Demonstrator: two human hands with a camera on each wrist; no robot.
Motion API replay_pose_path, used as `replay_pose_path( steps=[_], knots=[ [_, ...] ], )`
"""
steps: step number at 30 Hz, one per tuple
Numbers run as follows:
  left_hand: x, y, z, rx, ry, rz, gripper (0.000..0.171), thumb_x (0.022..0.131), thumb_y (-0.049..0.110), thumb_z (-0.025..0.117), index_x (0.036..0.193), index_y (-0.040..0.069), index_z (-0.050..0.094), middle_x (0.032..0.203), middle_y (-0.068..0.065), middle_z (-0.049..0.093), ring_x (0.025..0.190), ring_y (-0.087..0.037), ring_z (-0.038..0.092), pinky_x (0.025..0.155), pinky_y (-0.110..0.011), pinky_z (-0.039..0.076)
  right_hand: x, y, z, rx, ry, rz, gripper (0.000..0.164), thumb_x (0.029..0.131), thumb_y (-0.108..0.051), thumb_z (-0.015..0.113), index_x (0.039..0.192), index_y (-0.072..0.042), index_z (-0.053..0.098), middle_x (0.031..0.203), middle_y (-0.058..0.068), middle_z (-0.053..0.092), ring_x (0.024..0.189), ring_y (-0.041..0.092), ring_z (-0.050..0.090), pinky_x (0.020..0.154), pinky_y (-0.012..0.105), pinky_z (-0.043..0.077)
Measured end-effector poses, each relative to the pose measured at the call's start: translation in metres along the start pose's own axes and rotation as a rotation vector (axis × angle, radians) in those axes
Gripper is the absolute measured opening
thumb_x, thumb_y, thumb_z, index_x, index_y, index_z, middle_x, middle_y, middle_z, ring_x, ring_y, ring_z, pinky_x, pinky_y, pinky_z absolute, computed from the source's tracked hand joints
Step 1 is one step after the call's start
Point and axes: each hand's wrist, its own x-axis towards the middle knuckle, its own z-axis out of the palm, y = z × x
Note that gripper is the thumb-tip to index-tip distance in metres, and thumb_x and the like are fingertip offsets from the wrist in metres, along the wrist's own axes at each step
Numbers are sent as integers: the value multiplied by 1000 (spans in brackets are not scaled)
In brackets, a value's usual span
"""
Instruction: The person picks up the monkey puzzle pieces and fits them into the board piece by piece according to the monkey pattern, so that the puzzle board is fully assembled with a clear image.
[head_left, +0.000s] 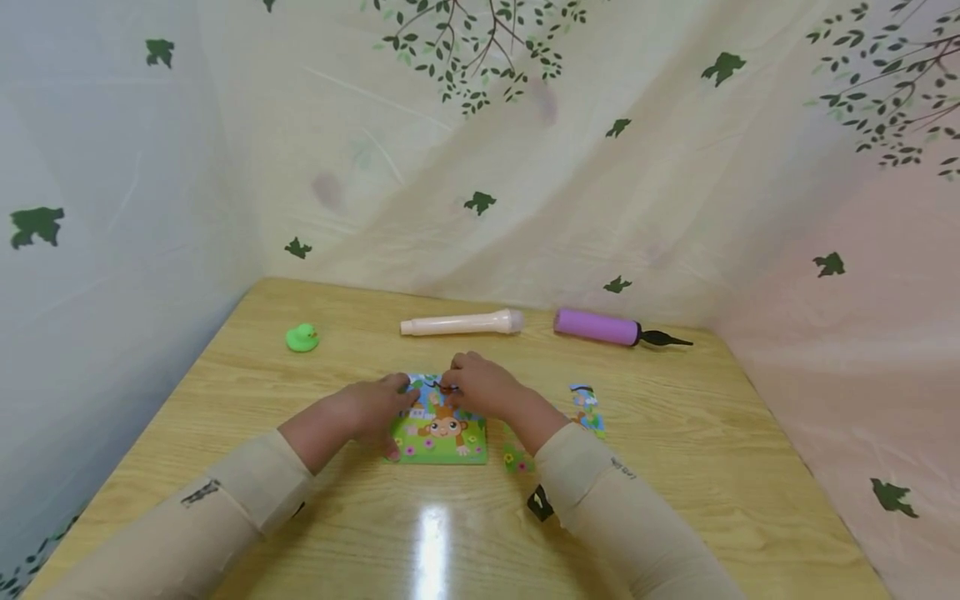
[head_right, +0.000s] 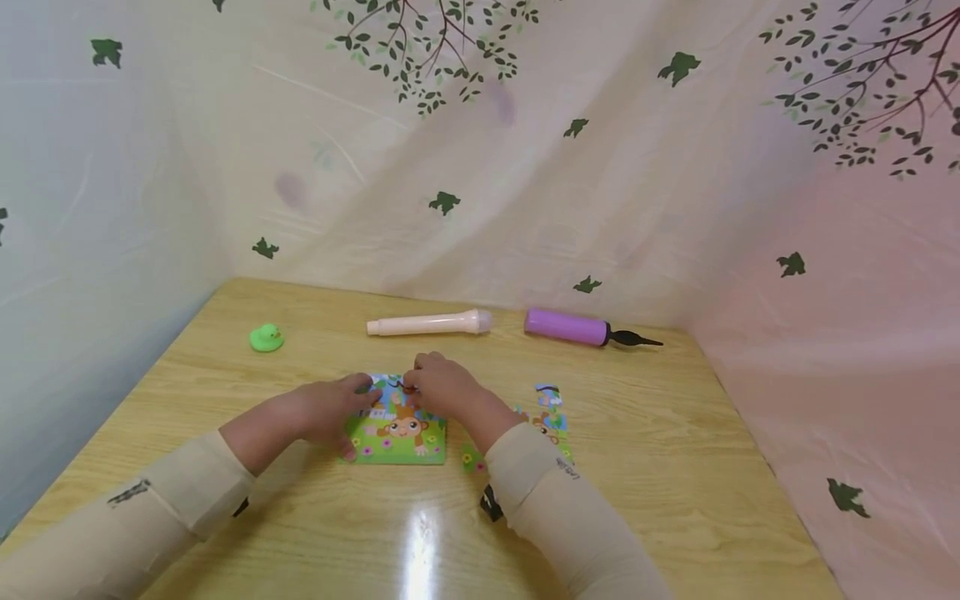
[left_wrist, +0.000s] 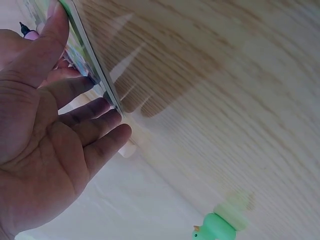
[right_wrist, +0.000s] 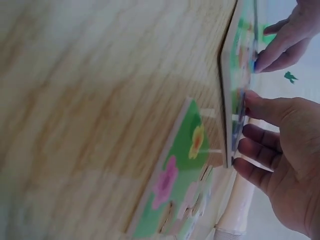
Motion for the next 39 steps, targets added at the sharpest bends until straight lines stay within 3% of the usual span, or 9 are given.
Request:
replay_pose_path(
  steps=[5,9,15,18,26,33,39],
  knots=[
    [0,1,-1,15,-9,-10,103,73,48,82,153,7,33,157,-21,25,138,-43,38,104,-55,45,-5,3,-7,86,-32,2,33,100,-30,58,130,-18,64,119,2,59,105,18,52,89,32,49],
    [-2,2,-3,13,-9,-14,103,72,47,83,153,6,32,157,-21,25,139,-44,36,105,-57,43,-15,17,-17,149,-9,37,39,101,-29,56,137,-15,56,130,5,57,119,21,54,100,38,48],
    [-2,6,-4,30,-19,-20,104,73,46,82,153,5,31,157,-22,24,142,-43,31,107,-58,40,-42,57,-32,144,99,68,36,100,-22,58,133,-6,58,132,11,59,122,29,56,102,44,48],
    [-3,7,-4,41,-21,-18,104,73,46,82,153,4,31,157,-23,25,143,-42,29,108,-57,40,-57,82,-34,125,107,99,36,100,-22,58,131,-4,59,129,12,60,120,30,57,101,45,48],
    [-2,6,-4,36,-9,-8,104,73,45,82,153,3,31,158,-24,23,145,-43,25,107,-59,40,-100,129,-34,153,48,230,38,98,-20,61,129,2,58,131,20,58,122,36,55,101,50,47],
    [-2,6,-3,22,-20,-18,103,73,44,82,154,5,29,159,-22,21,146,-42,24,108,-58,40,-124,144,-23,200,-82,314,43,96,-23,63,131,2,57,131,22,55,117,38,57,98,52,48],
    [-3,6,-3,12,-18,-24,103,73,43,82,154,6,30,160,-22,21,145,-42,25,106,-58,42,-130,148,-9,252,-147,350,45,94,-29,67,132,-6,58,127,17,54,106,29,59,91,48,51]
  ],
)
